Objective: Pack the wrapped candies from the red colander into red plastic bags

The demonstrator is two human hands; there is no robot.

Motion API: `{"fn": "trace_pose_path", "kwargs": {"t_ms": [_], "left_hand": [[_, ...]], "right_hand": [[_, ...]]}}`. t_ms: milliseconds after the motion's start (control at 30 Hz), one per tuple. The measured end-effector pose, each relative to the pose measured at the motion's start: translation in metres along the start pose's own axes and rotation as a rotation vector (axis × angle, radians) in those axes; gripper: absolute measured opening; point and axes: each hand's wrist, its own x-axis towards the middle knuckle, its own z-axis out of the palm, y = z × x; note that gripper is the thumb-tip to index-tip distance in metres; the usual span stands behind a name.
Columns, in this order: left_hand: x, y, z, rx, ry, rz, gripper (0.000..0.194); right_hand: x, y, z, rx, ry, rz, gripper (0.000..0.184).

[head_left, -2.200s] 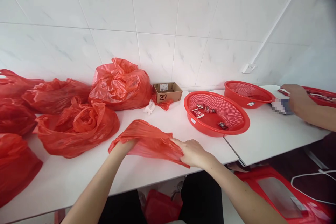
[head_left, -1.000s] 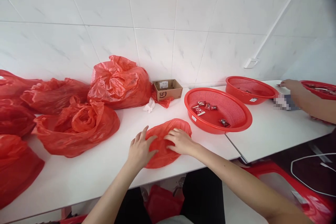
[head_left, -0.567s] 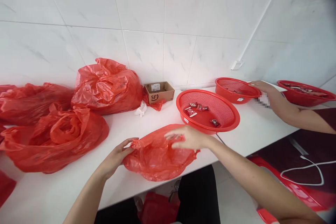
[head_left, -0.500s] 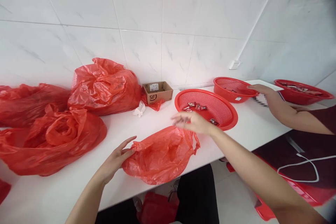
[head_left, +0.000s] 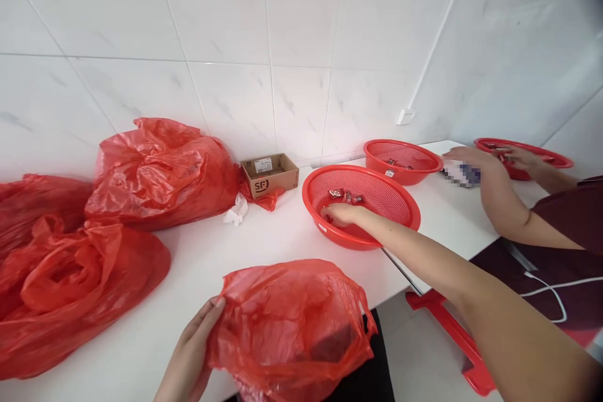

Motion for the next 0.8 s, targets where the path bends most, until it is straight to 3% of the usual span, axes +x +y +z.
{"fn": "trace_pose_path", "kwargs": {"t_ms": [100,200,300,400,500,567,633,667,733,800], "left_hand": [[0.006,0.000,-0.002,-0.105,0.077,-0.005,0.036],[0.010,0.002,0.001,-0.158,0.114,-0.013,0.032],[0.011,0.004,0.010,-0.170,0.114,-0.021,0.028],[0.010,0.002,0.017,-0.158,0.118,-0.020,0.029],[0.009,-0.002,0.015,-0.146,0.121,-0.014,0.034],[0.008,-0.004,0.010,-0.144,0.120,-0.017,0.036],[0.008,-0.005,0.005,-0.146,0.113,-0.024,0.038],[0.007,-0.005,0.004,-0.147,0.111,-0.034,0.038],[0.007,-0.006,0.002,-0.157,0.112,-0.057,0.039],[0.006,-0.007,0.003,-0.166,0.102,-0.068,0.038]], "right_hand": [[-0.010,-0.013,-0.018,0.038,0.031,-0.065,0.010],[-0.039,-0.045,-0.027,0.167,0.119,-0.191,0.017],[-0.073,-0.084,-0.011,0.360,-0.011,-0.476,0.017],[-0.087,-0.100,0.006,0.263,-0.030,-0.576,0.027],[-0.079,-0.071,-0.001,0.245,0.175,-0.432,0.031],[-0.070,-0.033,-0.013,0.188,0.223,-0.180,0.035],[-0.063,0.009,-0.021,0.021,0.073,0.140,0.045],[-0.061,0.027,-0.022,-0.019,-0.010,0.231,0.050],[-0.060,0.053,-0.019,-0.054,-0.178,0.315,0.050],[-0.062,0.062,-0.009,-0.030,-0.299,0.286,0.033]]}}
